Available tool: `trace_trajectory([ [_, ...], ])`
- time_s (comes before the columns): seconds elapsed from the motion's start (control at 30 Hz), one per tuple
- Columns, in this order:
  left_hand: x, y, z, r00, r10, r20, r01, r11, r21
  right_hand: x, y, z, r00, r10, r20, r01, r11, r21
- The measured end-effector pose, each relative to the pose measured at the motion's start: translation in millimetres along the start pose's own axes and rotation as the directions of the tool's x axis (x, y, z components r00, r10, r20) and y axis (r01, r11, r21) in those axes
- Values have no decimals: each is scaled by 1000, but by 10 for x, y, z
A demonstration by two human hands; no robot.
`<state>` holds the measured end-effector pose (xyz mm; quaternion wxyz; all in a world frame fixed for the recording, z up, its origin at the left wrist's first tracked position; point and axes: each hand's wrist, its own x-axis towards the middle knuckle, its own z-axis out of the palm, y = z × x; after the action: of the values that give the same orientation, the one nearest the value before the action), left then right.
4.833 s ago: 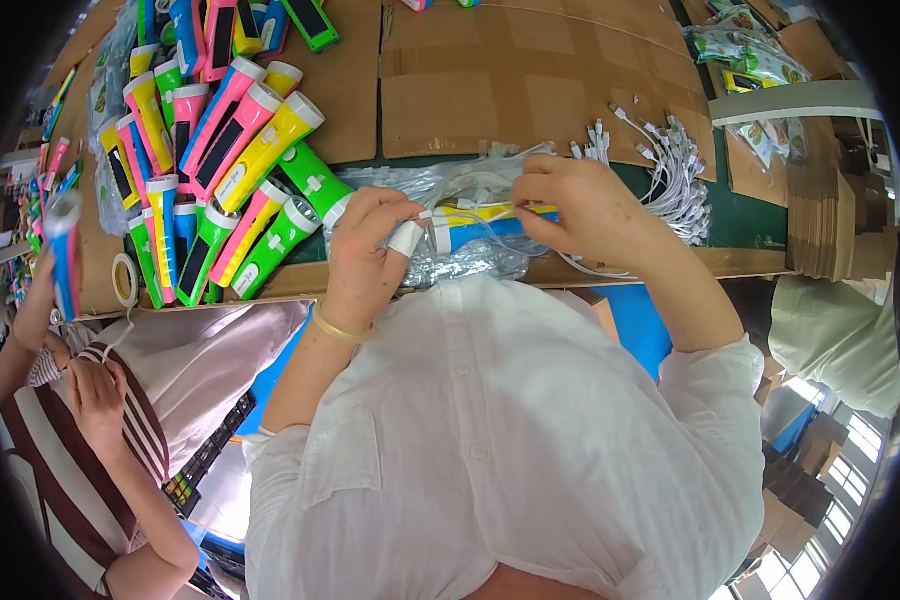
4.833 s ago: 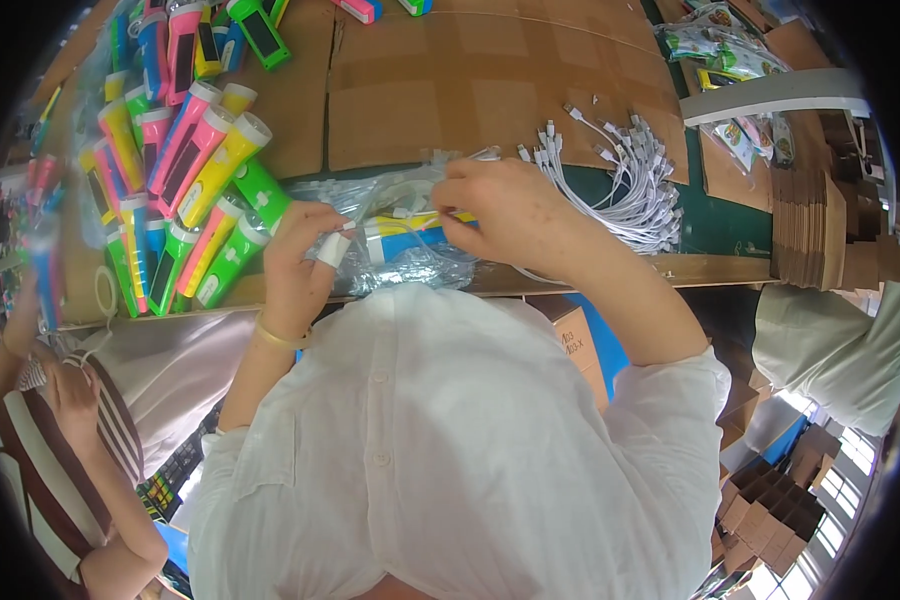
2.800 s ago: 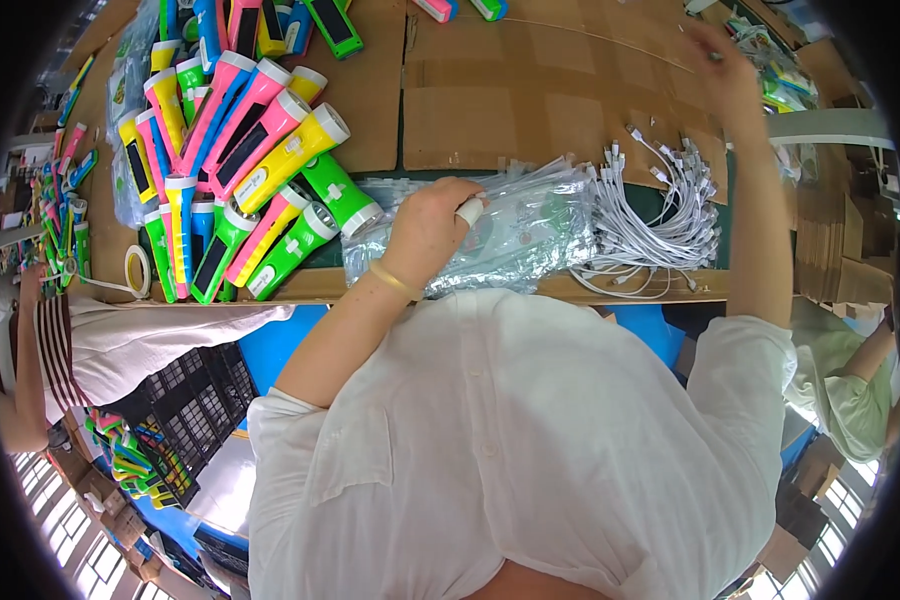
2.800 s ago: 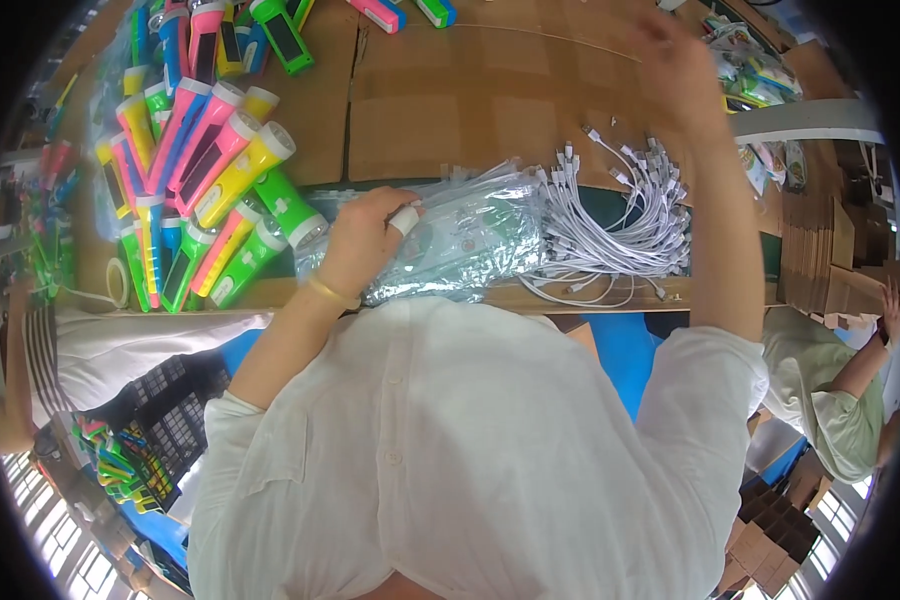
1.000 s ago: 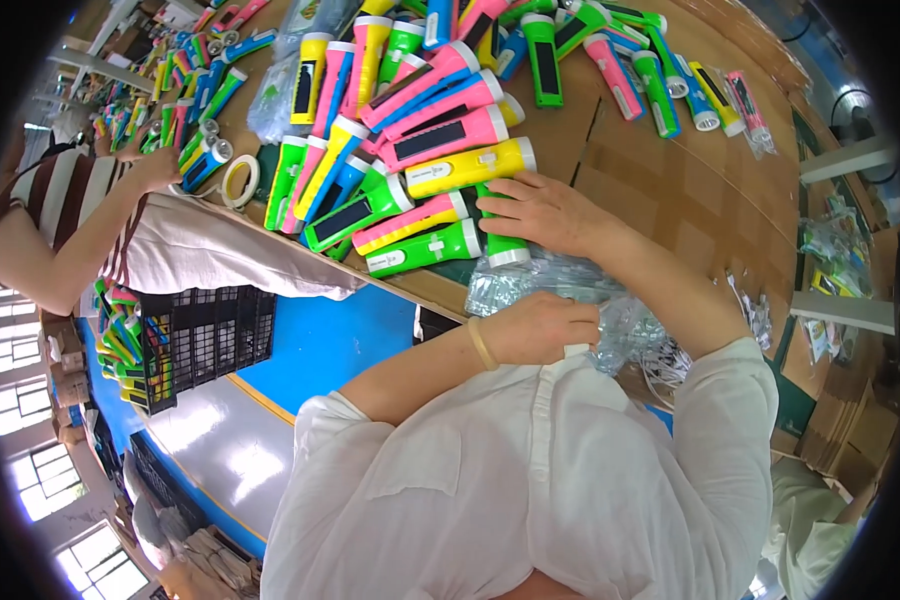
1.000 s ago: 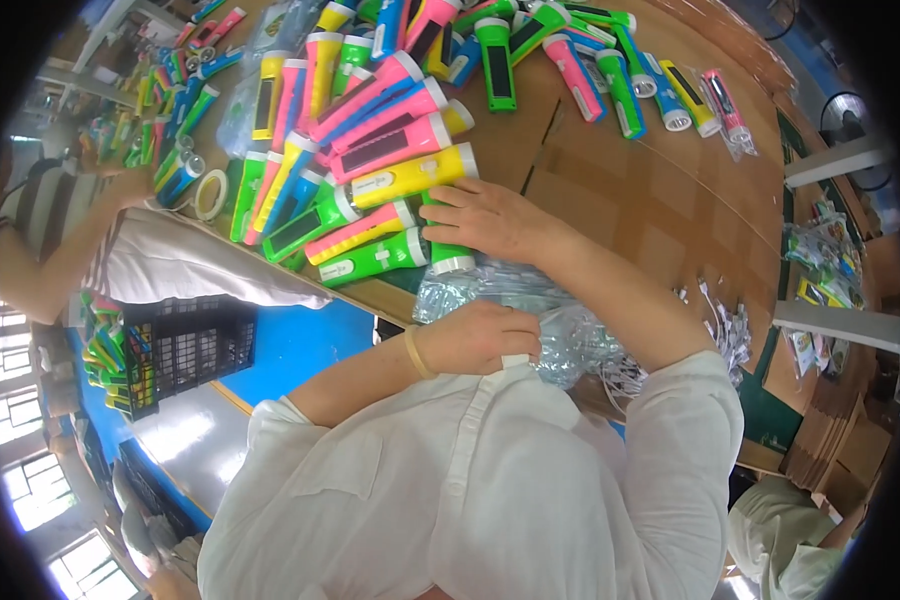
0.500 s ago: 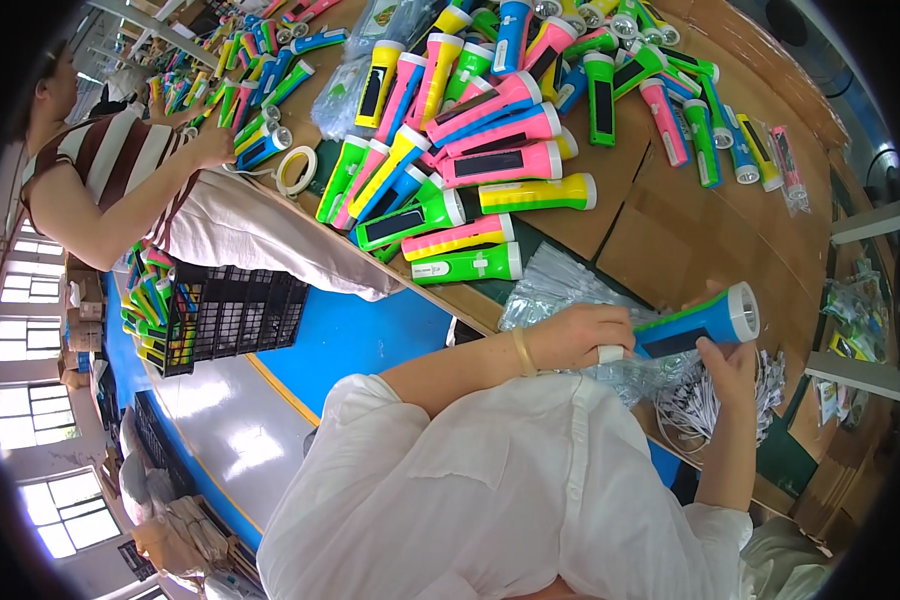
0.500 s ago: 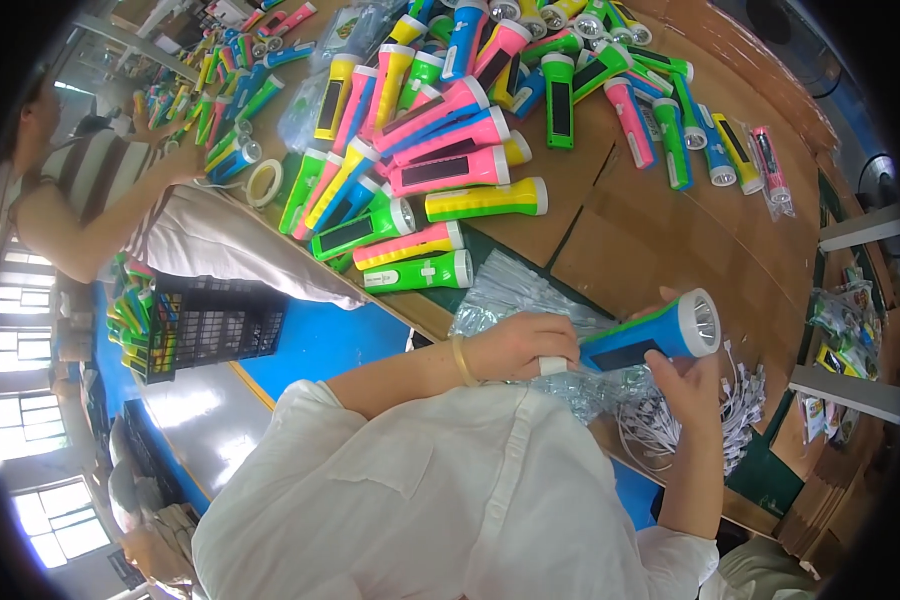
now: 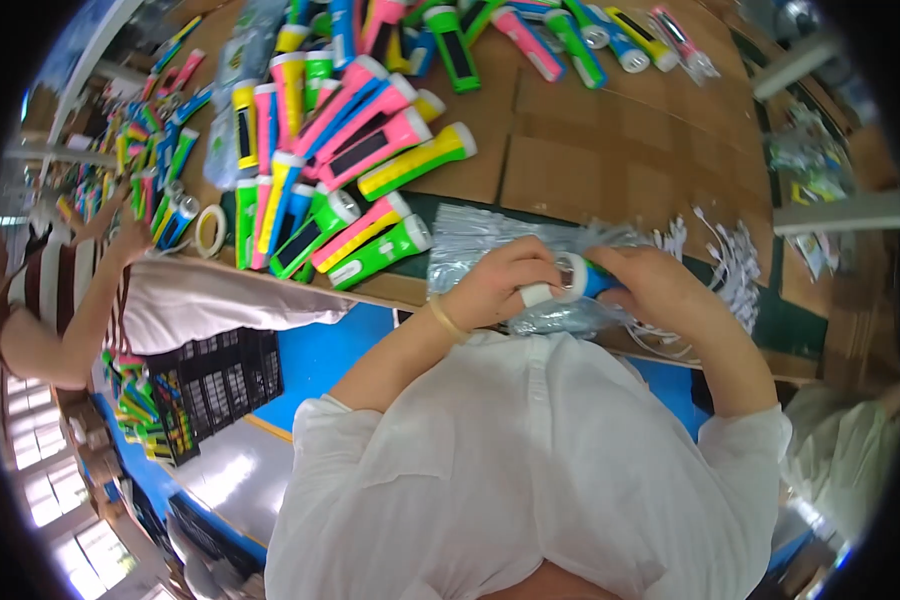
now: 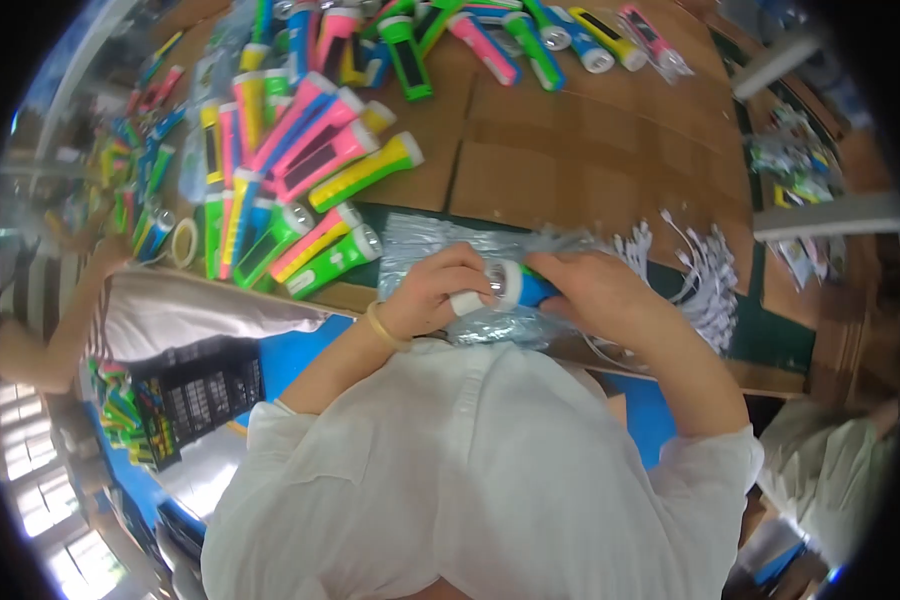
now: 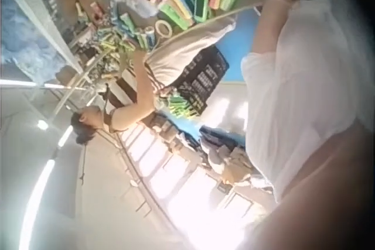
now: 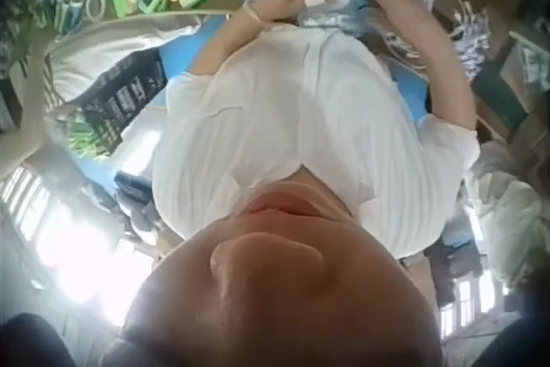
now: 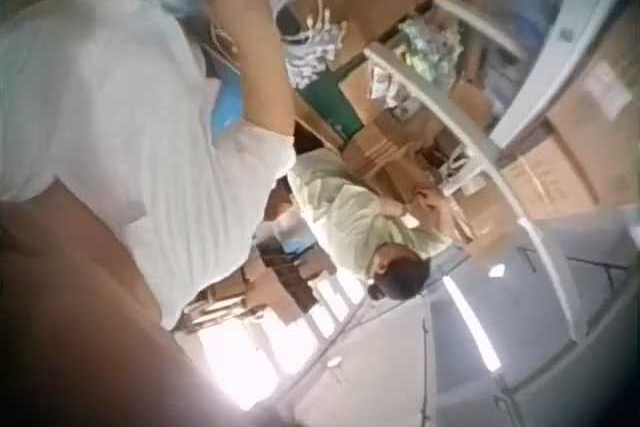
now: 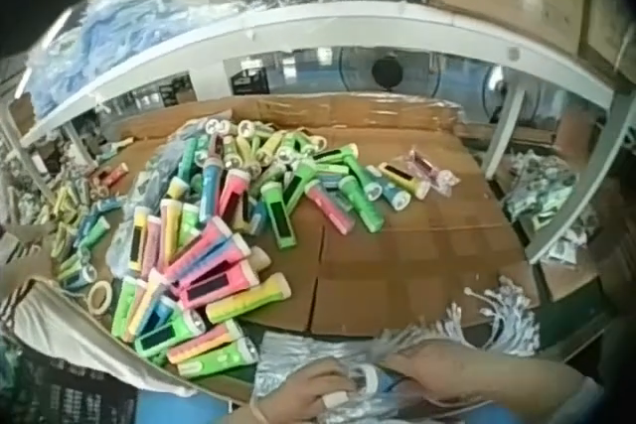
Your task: Packaging flashlights and charging cables into individual plastic bags on a factory line.
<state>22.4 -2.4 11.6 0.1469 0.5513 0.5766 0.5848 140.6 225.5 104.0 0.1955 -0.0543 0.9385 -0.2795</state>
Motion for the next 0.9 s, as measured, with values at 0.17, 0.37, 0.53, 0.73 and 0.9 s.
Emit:
trace_trajectory([
  [0.17, 59, 9, 48, 999, -38, 6, 36, 982, 186, 93, 97, 461, 991, -115, -75, 113, 993, -21],
  [0.37, -46, -62, -73, 990, -136, -46, 143, 952, 271, -784, 1054, 222, 753, 505, -422, -460, 862, 213],
  [0.53, 41, -67, 36, 995, -102, -10, 101, 957, 272, -1273, 1625, 581, 822, 400, -406, -487, 863, -134],
  [0.73, 54, -78, -13, 997, -78, -7, 77, 956, 282, -1377, 1579, 332, 797, 463, -387, -516, 856, -37],
  [0.9, 36, -60, -4, 998, -56, -1, 54, 951, 306, -1410, 982, -347, 508, 550, -663, -605, 776, 180],
])
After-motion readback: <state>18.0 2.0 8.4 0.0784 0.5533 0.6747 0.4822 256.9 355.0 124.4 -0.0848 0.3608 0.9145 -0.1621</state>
